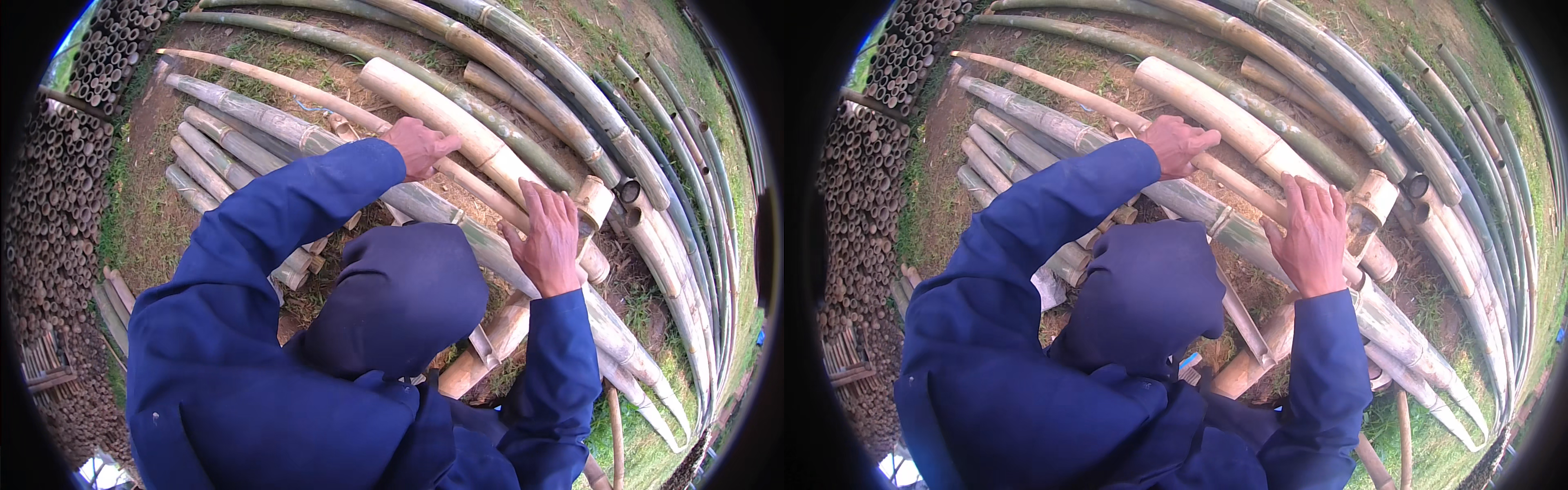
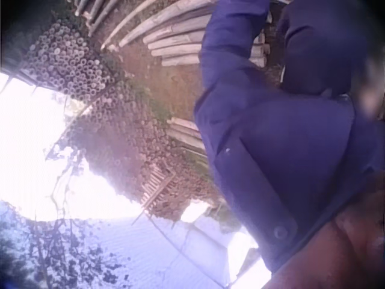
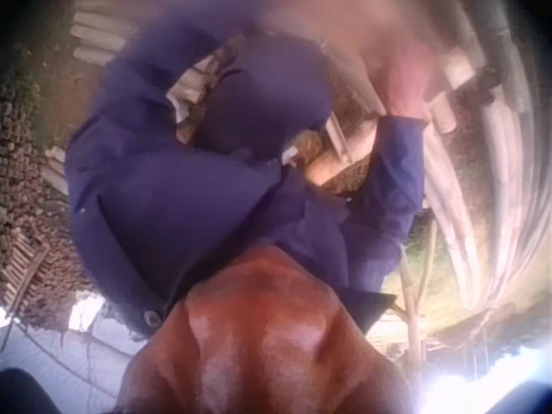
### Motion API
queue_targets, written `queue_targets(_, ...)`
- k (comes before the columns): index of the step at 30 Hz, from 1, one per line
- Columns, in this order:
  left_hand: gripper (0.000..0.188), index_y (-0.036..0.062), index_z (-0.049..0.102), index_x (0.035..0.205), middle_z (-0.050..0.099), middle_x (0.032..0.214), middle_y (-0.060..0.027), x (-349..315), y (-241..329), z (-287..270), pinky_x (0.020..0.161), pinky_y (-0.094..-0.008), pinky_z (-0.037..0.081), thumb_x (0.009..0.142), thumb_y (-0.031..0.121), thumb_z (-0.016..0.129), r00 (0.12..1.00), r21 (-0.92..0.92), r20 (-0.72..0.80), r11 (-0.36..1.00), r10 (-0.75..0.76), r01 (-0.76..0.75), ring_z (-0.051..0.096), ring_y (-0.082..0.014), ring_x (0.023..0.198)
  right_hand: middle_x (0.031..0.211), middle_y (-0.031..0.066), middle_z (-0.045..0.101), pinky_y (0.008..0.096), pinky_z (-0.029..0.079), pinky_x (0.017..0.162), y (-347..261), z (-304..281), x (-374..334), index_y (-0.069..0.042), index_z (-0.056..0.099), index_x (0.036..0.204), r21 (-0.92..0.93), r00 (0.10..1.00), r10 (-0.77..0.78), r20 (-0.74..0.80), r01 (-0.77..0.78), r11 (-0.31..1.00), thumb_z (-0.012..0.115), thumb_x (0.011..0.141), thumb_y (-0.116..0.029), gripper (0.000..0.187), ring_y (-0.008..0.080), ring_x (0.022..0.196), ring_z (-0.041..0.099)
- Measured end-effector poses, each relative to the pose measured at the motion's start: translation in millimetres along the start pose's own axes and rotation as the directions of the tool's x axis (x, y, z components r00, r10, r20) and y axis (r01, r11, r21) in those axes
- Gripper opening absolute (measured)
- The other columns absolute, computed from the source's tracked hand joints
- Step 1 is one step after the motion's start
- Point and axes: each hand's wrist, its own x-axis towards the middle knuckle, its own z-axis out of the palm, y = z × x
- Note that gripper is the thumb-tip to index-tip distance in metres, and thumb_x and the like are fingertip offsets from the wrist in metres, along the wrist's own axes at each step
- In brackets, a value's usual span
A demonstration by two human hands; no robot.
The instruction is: The person uses a hand saw to cut bamboo poles into shorter sections. They position the bamboo on a makeshift stand, saw through it, and then move the cut pieces aside.
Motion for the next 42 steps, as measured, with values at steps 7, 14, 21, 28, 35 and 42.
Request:
queue_targets(7, 0.074, 0.0130, 0.053, 0.131, 0.063, 0.121, -0.0104, -52.5, 24.6, -71.9, 0.105, -0.0422, 0.043, 0.072, 0.043, 0.086, 0.994, -0.105, -0.106, 0.994, -0.039, 0.028, 0.060, -0.0286, 0.118, 0.074, 0.0194, 0.068, 0.0507, 0.054, 0.067, 8.4, -42.1, -30.2, -0.008, 0.060, 0.093, -0.005, 0.951, 0.174, 0.254, -0.178, 0.984, 0.073, 0.077, -0.012, 0.021, 0.0409, 0.073, 0.069)
queue_targets(14, 0.091, 0.0136, 0.046, 0.147, 0.053, 0.143, -0.0117, -131.6, -92.1, -63.4, 0.122, -0.0474, 0.031, 0.073, 0.049, 0.085, 0.961, 0.116, -0.180, 0.965, -0.211, 0.234, 0.046, -0.0314, 0.139, 0.068, 0.0130, 0.057, 0.0454, 0.047, 0.067, 144.6, -133.2, -219.1, -0.006, 0.055, 0.080, -0.291, 0.984, 0.154, 0.087, -0.123, 0.949, 0.065, 0.072, -0.001, 0.013, 0.0352, 0.068, 0.061)
queue_targets(21, 0.046, 0.0121, 0.063, 0.108, 0.071, 0.102, -0.0115, -99.8, -119.6, -16.1, 0.093, -0.0486, 0.052, 0.074, 0.039, 0.081, 0.965, 0.121, 0.191, 0.980, -0.179, 0.158, 0.068, -0.0335, 0.103, 0.089, 0.0177, 0.065, 0.0463, 0.047, 0.087, 168.2, -172.7, -339.8, -0.003, 0.061, 0.109, -0.360, 0.889, 0.451, 0.084, -0.395, 0.845, 0.071, 0.073, -0.001, 0.038, 0.0377, 0.088, 0.063)
queue_targets(28, 0.036, 0.0149, 0.064, 0.095, 0.070, 0.088, -0.0072, -101.1, -90.9, -43.2, 0.075, -0.0488, 0.054, 0.075, 0.040, 0.080, 0.996, 0.116, 0.002, 0.989, -0.092, 0.091, 0.070, -0.0327, 0.088, 0.103, 0.0185, 0.068, 0.0485, 0.048, 0.091, 149.5, -165.2, -341.0, -0.004, 0.061, 0.132, -0.213, 0.832, 0.540, 0.127, -0.509, 0.834, 0.083, 0.068, -0.009, 0.067, 0.0368, 0.099, 0.065)
queue_targets(35, 0.048, 0.0142, 0.068, 0.113, 0.073, 0.099, -0.0098, -161.0, -142.9, -35.2, 0.081, -0.0472, 0.055, 0.075, 0.042, 0.080, 0.973, 0.155, 0.095, 0.969, -0.210, 0.194, 0.070, -0.0328, 0.096, 0.095, 0.0184, 0.063, 0.0473, 0.048, 0.083, 113.2, -135.2, -262.8, -0.003, 0.064, 0.127, -0.110, 0.973, 0.219, 0.068, -0.211, 0.971, 0.084, 0.075, -0.034, 0.064, 0.0388, 0.090, 0.061)
queue_targets(42, 0.050, 0.0121, 0.065, 0.115, 0.071, 0.100, -0.0102, -163.1, -153.2, -26.4, 0.085, -0.0474, 0.055, 0.075, 0.037, 0.081, 0.969, 0.105, 0.070, 0.967, -0.238, 0.231, 0.069, -0.0349, 0.096, 0.089, 0.0143, 0.058, 0.0466, 0.046, 0.079, 111.1, -131.0, -232.6, -0.006, 0.066, 0.122, -0.110, 0.970, 0.229, 0.084, -0.219, 0.969, 0.083, 0.075, -0.020, 0.051, 0.0358, 0.086, 0.058)
